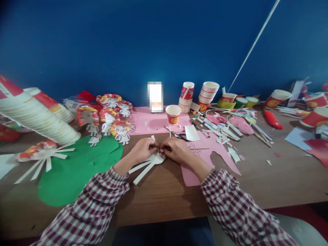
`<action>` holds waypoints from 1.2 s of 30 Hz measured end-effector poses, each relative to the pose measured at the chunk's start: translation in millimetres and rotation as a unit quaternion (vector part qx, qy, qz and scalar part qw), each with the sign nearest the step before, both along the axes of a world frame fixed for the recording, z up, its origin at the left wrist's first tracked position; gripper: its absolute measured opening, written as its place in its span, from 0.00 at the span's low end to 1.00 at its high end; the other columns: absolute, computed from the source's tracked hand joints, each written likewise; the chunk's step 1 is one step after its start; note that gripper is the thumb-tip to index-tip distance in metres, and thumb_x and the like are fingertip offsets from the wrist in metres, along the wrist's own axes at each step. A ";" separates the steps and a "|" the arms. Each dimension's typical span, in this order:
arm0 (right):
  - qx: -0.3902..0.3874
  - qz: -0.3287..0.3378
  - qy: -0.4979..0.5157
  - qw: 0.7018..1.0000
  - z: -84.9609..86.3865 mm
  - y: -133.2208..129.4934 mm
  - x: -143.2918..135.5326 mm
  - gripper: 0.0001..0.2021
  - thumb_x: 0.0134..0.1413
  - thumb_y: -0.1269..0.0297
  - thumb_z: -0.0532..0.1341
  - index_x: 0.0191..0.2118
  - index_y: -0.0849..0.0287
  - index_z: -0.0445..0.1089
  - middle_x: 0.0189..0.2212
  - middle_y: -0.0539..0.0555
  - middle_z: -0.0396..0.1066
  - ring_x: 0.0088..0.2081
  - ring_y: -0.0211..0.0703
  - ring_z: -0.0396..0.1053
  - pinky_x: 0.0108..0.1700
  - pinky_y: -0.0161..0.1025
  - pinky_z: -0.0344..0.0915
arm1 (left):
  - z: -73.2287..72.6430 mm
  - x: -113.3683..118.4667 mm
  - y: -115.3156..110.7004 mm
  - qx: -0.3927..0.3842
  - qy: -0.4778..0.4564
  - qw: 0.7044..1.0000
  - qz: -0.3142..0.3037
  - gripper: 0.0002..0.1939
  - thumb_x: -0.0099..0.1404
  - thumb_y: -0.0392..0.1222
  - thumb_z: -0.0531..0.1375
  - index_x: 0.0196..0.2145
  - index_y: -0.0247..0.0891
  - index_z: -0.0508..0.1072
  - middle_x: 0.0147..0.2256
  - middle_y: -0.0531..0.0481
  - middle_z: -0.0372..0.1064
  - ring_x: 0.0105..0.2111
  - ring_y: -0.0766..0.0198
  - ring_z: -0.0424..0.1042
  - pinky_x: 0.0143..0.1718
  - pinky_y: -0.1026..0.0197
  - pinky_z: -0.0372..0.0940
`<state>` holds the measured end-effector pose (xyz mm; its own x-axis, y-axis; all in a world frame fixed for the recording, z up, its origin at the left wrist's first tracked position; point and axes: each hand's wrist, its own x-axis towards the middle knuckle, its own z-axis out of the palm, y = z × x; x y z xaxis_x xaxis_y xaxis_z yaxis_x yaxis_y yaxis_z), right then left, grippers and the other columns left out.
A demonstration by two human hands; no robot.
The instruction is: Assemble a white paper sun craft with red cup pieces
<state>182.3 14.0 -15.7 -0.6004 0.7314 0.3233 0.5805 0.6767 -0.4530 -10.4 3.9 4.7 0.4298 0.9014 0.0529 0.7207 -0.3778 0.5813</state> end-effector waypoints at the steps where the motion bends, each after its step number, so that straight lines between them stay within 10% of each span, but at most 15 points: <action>1: 0.000 0.001 0.000 1.000 -0.1 0.1 0.0 0.08 0.48 0.74 0.60 0.35 0.58 0.73 0.33 0.53 0.73 0.36 0.41 0.69 0.40 0.36 0.63 | -0.2 -0.1 0.3 0.000 0.000 1.000 0.000 0.13 0.56 0.36 0.54 0.33 0.36 0.78 0.32 0.47 0.75 0.32 0.62 0.70 0.34 0.64 0.60; 36: 0.001 0.004 -0.002 1.000 1.3 -0.5 -0.1 0.08 0.49 0.73 0.60 0.35 0.58 0.73 0.32 0.54 0.73 0.36 0.41 0.69 0.40 0.37 0.63 | 1.7 -0.1 -0.1 0.002 0.010 1.000 0.000 0.13 0.56 0.36 0.54 0.34 0.35 0.78 0.32 0.46 0.75 0.31 0.62 0.70 0.34 0.63 0.61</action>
